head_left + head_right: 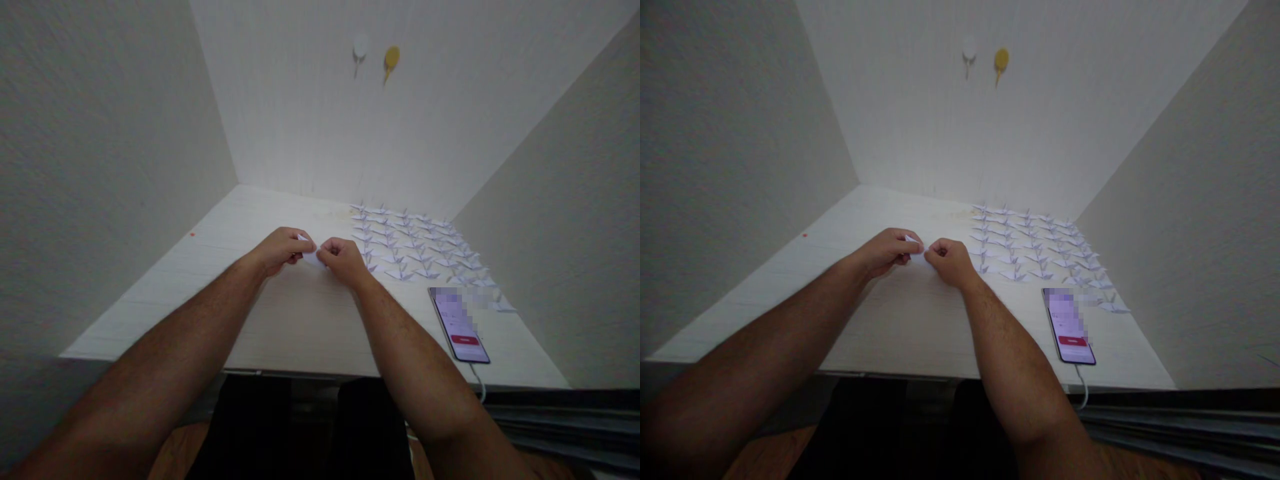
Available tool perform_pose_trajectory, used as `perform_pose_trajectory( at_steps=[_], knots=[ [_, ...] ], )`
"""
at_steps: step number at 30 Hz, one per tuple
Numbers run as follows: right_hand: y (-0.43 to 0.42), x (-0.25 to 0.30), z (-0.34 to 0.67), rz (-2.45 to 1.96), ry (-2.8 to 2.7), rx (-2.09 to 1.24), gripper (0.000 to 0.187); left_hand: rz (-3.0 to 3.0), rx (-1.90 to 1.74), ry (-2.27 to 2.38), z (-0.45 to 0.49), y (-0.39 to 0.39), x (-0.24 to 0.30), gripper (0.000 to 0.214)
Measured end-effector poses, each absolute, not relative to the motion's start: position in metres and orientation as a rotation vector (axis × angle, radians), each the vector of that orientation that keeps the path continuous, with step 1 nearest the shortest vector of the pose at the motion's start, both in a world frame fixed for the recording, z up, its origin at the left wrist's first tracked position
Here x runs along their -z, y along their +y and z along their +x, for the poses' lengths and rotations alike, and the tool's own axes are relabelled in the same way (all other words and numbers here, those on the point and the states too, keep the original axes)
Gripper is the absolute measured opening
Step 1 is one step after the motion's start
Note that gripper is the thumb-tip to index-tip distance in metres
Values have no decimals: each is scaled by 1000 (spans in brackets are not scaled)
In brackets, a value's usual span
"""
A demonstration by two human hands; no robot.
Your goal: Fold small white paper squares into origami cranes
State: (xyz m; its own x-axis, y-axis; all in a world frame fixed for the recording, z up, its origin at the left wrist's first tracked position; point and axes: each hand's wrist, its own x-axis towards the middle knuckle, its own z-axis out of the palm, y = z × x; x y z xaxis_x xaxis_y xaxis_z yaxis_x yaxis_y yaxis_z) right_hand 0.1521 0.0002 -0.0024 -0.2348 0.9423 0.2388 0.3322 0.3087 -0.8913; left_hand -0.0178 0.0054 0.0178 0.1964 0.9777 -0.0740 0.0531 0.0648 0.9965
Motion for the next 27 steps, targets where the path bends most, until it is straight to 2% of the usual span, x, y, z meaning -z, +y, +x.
perform_pose_trajectory(
  at_steps=[10, 27],
  knots=[
    [3, 6, 152, -1154, -1701, -1058, 22, 1334, -1034, 1175, -18, 7, -17, 5],
    [1, -1, 156, -1140, -1783, -923, 20, 1258, -1033, 1086, -16, 7, -14, 10]
  ],
)
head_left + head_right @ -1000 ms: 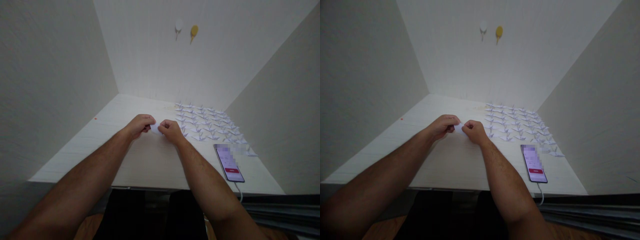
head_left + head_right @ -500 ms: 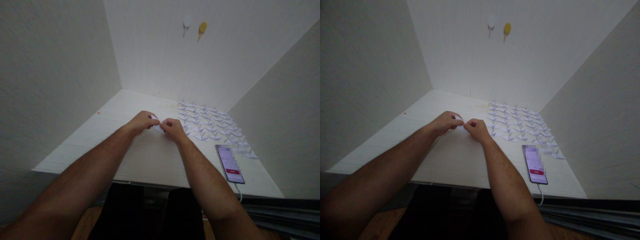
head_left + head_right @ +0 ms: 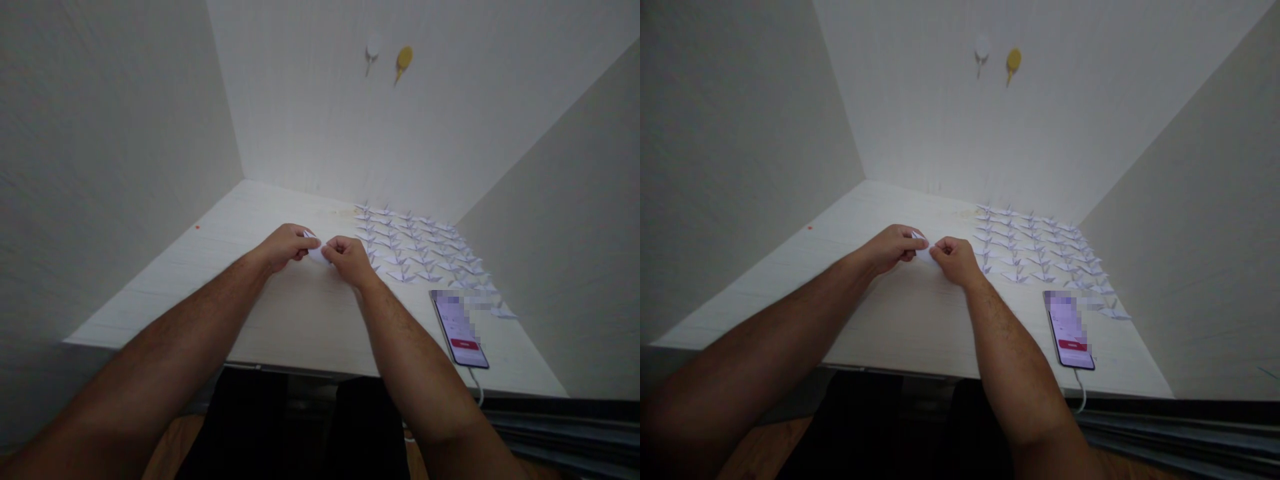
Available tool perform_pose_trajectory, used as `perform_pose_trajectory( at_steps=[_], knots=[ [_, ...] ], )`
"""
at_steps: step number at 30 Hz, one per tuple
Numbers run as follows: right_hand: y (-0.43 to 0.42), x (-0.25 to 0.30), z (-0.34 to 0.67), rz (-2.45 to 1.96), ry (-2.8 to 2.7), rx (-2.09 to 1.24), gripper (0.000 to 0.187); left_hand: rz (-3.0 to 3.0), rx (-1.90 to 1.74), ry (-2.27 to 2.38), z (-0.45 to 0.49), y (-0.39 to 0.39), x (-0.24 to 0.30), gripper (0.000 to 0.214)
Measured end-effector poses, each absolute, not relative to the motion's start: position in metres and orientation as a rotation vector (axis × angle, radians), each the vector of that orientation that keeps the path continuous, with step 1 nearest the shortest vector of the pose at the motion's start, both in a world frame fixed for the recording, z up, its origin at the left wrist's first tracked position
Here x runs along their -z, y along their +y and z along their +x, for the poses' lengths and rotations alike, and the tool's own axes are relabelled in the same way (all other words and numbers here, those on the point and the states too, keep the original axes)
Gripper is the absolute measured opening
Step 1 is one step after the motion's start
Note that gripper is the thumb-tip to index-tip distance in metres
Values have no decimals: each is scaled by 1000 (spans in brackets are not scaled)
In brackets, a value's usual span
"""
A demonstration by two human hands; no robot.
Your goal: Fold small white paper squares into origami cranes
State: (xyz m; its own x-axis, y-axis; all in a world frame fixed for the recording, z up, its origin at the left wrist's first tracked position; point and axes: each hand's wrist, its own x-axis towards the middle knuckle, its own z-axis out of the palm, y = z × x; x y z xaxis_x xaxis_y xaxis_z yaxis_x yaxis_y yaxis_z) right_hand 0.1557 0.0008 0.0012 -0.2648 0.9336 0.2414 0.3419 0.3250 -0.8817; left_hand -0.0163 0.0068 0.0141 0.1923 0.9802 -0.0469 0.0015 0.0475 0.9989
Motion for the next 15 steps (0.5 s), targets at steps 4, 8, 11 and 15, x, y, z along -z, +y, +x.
perform_pose_trajectory(
  at_steps=[4, 8, 11, 15],
  knots=[
    [2, -1, 156, -1163, -1755, -916, 19, 1197, -1026, 1045, -19, 6, -17, 18],
    [2, -1, 155, -1190, -1715, -913, 19, 1204, -1024, 1030, -20, 5, -18, 14],
    [3, 0, 155, -1197, -1691, -907, 21, 1223, -1034, 1033, -21, 6, -16, 13],
    [4, 2, 155, -1191, -1648, -926, 22, 1229, -1036, 1032, -22, 7, -13, 13]
  ],
)
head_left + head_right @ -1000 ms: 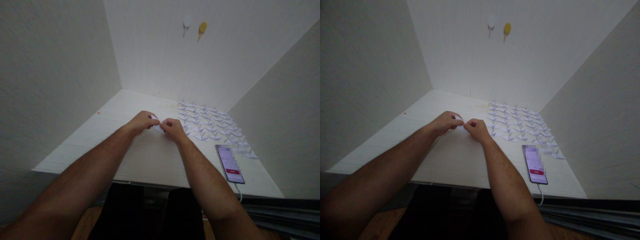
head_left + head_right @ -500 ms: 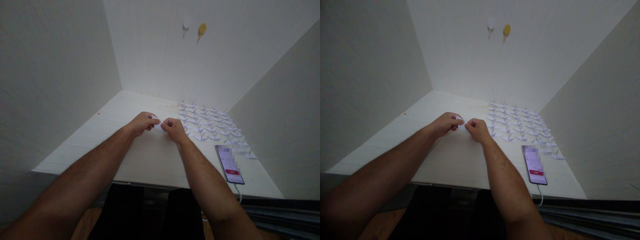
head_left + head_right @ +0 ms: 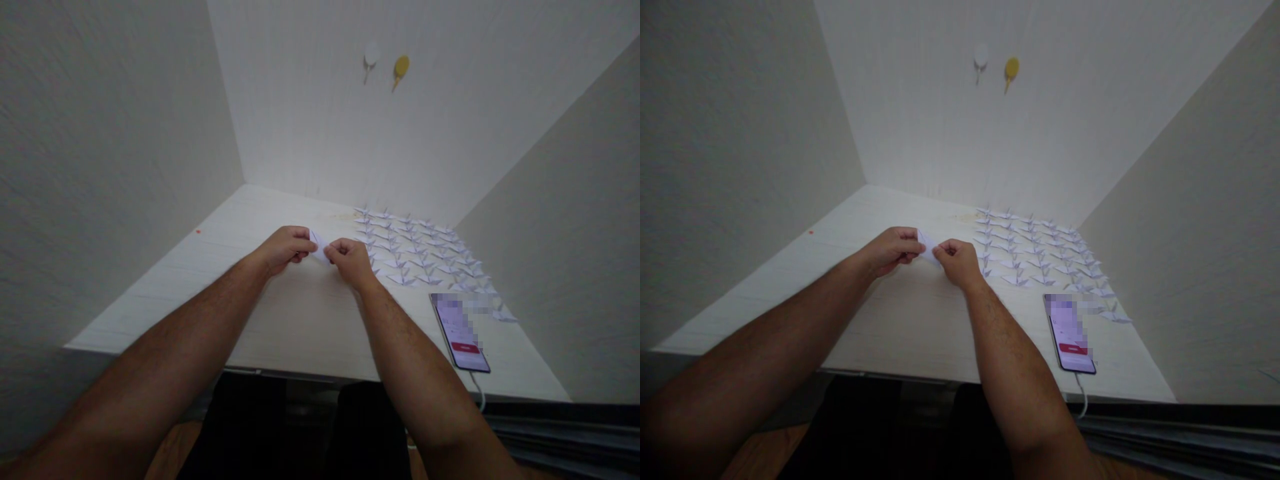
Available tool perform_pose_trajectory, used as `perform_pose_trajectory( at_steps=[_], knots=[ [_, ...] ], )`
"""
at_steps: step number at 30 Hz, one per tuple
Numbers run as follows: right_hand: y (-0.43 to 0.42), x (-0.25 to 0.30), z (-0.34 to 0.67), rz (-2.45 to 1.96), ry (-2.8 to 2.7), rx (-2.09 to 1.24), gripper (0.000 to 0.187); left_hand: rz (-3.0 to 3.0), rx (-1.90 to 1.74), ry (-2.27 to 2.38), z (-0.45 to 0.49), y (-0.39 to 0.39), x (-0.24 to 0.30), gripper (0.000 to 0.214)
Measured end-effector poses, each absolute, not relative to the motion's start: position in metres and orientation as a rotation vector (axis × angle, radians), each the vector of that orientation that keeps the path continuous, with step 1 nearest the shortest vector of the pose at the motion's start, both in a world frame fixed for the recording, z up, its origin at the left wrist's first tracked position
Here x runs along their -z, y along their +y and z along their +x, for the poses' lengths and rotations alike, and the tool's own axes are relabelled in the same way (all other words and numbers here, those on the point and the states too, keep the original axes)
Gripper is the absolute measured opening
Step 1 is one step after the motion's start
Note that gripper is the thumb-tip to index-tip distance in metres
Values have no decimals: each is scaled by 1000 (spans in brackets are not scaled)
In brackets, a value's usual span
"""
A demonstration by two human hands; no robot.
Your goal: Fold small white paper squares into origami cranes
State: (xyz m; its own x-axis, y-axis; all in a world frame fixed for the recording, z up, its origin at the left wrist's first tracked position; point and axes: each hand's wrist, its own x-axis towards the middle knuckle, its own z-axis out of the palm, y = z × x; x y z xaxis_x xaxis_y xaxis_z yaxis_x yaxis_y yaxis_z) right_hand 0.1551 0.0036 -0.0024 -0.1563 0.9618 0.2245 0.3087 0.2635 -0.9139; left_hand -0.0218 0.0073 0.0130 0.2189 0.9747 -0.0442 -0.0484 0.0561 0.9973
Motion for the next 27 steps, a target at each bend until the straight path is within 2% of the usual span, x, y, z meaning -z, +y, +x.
perform_pose_trajectory(
  at_steps=[7, 11, 27],
  knots=[
    [5, 4, 155, -1150, -1613, -968, 24, 1187, -1053, 926, -22, 7, -16, 10],
    [6, 5, 154, -1094, -1507, -1053, 24, 1146, -1050, 858, -22, 7, -20, 24],
    [7, 6, 152, -1031, -1505, -1004, 24, 1266, -1164, 1022, -19, 11, -10, 17]
  ],
)
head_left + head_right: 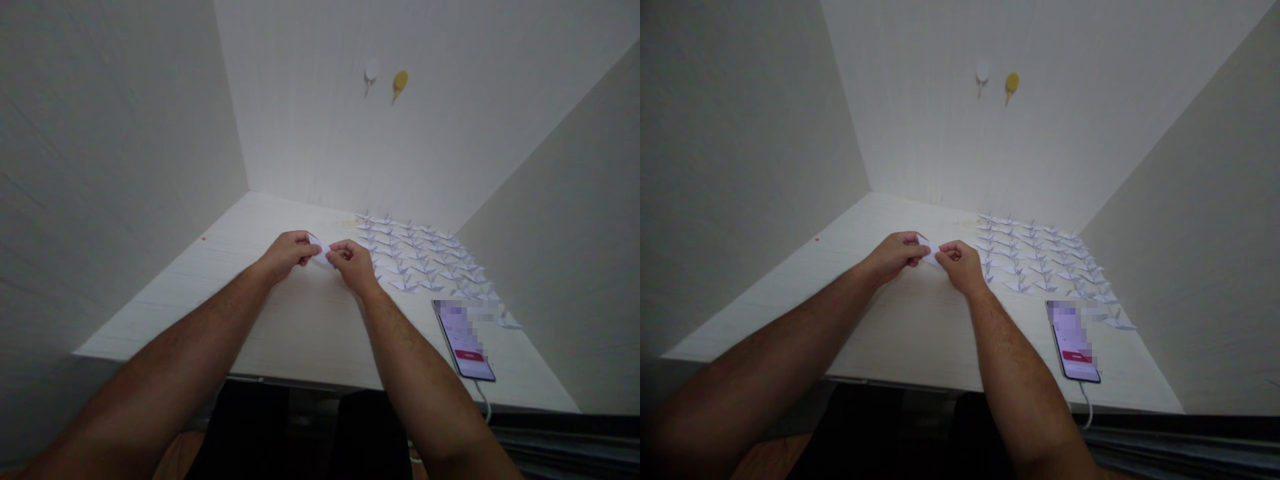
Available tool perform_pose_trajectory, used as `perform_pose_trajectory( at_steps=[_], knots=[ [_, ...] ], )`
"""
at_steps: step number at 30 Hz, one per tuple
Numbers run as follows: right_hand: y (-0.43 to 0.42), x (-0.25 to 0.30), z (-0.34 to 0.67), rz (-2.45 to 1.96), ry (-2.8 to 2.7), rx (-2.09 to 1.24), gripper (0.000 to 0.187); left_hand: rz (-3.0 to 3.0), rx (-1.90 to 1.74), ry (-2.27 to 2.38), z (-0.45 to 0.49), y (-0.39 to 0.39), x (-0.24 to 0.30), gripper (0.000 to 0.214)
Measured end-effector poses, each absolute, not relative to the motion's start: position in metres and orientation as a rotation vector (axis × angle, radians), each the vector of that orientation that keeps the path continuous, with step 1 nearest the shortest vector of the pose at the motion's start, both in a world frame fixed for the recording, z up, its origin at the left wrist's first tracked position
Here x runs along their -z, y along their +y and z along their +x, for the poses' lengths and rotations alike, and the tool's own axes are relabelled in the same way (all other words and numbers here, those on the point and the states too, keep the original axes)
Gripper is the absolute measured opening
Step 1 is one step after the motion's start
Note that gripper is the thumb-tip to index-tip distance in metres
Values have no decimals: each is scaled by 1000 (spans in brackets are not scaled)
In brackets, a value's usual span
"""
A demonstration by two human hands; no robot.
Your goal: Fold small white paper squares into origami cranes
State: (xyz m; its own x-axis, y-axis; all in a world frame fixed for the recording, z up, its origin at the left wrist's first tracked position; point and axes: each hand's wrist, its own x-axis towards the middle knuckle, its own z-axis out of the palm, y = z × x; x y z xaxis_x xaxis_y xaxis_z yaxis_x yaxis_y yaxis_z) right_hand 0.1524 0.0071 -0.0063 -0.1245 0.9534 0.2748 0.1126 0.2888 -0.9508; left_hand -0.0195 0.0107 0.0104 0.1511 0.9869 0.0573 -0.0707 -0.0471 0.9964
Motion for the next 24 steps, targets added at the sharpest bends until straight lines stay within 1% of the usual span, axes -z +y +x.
perform_pose_trajectory(
  at_steps=[4, 6, 8, 13, 16, 18, 21, 22, 24],
  knots=[
    [6, 5, 153, -1100, -1470, -775, 22, 1291, -1278, 1062, -16, 11, -9, 15],
    [5, 3, 153, -1134, -1447, -713, 19, 1312, -1341, 1109, -14, 10, -9, 15],
    [4, 2, 153, -1161, -1439, -758, 18, 1363, -1363, 1147, -12, 9, -8, 17],
    [5, 1, 151, -1197, -1376, -949, 31, 1784, -1440, 1151, -11, 7, -5, 19],
    [6, 1, 151, -1199, -1306, -1000, 27, 2002, -1459, 1018, -12, 5, -3, 26],
    [7, 1, 151, -1204, -1282, -1013, 23, 1957, -1475, 974, -10, 3, -1, 35],
    [7, 3, 150, -1207, -1316, -993, 18, 1680, -1493, 1061, -8, 3, -1, 49],
    [8, 3, 150, -1202, -1343, -985, 17, 1597, -1457, 1098, -7, 4, -2, 49],
    [8, 5, 150, -1189, -1399, -980, 17, 1525, -1315, 1132, -8, 5, -4, 37]
  ],
)
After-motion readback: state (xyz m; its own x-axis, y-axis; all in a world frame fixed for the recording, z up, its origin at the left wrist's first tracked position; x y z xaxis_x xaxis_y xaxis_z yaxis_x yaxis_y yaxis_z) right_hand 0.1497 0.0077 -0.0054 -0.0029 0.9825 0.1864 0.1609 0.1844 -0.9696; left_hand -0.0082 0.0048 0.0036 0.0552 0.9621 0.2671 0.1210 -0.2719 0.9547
